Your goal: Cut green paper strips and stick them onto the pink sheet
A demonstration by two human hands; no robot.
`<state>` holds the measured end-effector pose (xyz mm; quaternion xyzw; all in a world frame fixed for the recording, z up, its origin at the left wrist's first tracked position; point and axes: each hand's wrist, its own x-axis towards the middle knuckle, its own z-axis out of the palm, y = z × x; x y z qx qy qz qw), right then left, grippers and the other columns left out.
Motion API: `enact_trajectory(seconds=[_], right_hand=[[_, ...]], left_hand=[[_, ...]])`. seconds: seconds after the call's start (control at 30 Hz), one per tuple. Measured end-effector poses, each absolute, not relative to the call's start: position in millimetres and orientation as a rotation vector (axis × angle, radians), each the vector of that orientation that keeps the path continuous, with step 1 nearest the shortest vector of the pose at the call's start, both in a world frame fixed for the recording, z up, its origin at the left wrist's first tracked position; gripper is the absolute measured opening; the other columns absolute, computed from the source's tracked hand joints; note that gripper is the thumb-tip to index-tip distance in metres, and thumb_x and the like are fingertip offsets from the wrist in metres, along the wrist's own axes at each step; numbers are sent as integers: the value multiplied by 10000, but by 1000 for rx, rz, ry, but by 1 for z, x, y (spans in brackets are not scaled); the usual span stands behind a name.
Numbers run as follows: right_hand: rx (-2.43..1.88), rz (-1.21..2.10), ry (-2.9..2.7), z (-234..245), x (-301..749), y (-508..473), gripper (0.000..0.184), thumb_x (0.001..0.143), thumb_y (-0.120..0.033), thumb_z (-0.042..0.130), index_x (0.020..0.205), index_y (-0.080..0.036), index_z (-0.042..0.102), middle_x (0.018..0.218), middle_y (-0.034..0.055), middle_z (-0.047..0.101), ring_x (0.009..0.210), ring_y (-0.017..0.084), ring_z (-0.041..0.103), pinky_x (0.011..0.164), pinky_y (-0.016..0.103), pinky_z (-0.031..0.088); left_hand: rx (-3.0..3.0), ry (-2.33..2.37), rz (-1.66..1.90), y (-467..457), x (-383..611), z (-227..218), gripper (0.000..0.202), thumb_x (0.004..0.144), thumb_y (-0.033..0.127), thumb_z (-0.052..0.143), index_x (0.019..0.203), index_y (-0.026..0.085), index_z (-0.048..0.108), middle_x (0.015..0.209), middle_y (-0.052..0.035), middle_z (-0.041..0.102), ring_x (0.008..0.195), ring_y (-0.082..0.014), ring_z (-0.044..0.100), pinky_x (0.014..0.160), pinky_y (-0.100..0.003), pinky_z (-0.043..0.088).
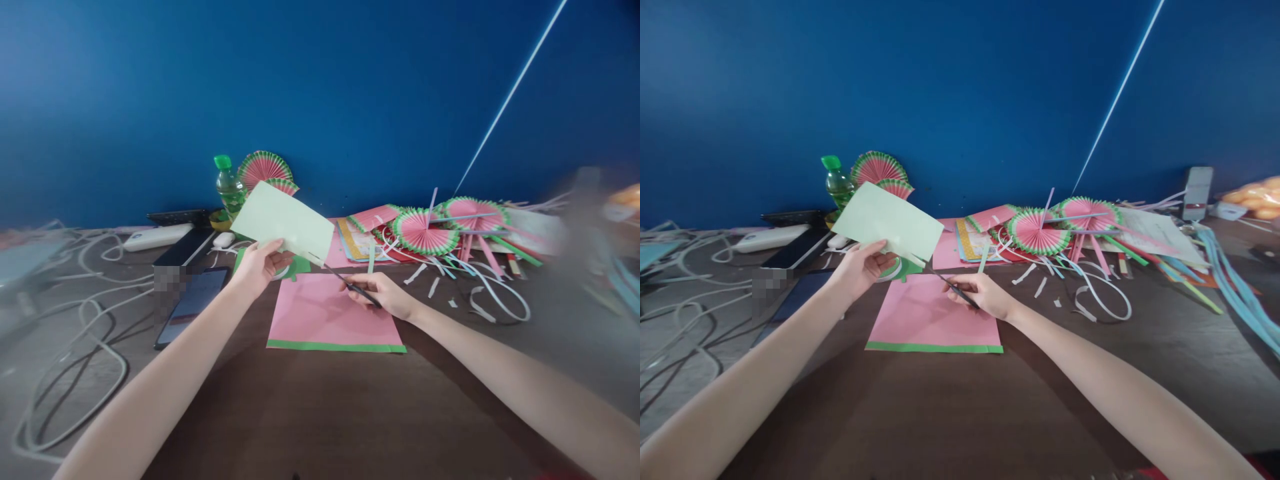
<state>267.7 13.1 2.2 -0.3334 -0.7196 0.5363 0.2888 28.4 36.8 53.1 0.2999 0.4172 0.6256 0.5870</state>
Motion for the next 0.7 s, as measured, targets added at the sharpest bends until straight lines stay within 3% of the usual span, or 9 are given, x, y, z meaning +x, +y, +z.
enact_trajectory(seconds=[0.33,0.57,0.7], right_hand=[[-849,1463,-1818,2,259,9,265,801,-384,531,944,-169,476,629,-55,412,461,48,398,408,178,316],[-809,1461,-1819,2,253,5,254,815,-390,512,940,-174,461,628,-47,454,497,70,450,497,220,384],[-763,1451,-1815,1,251,4,258,825,-396,499,955,-178,451,628,-44,450,522,80,448,513,229,376]], left_hand=[[394,739,1524,33,43,51,144,795,24,484,765,116,590,671,-32,671,640,-126,666,694,-222,556],[292,673,1481,24,58,47,134,803,27,482,741,104,574,636,-20,649,570,-102,640,734,-266,565],[294,662,1471,21,62,48,141,793,20,484,716,96,576,671,-38,659,624,-114,650,764,-275,557]])
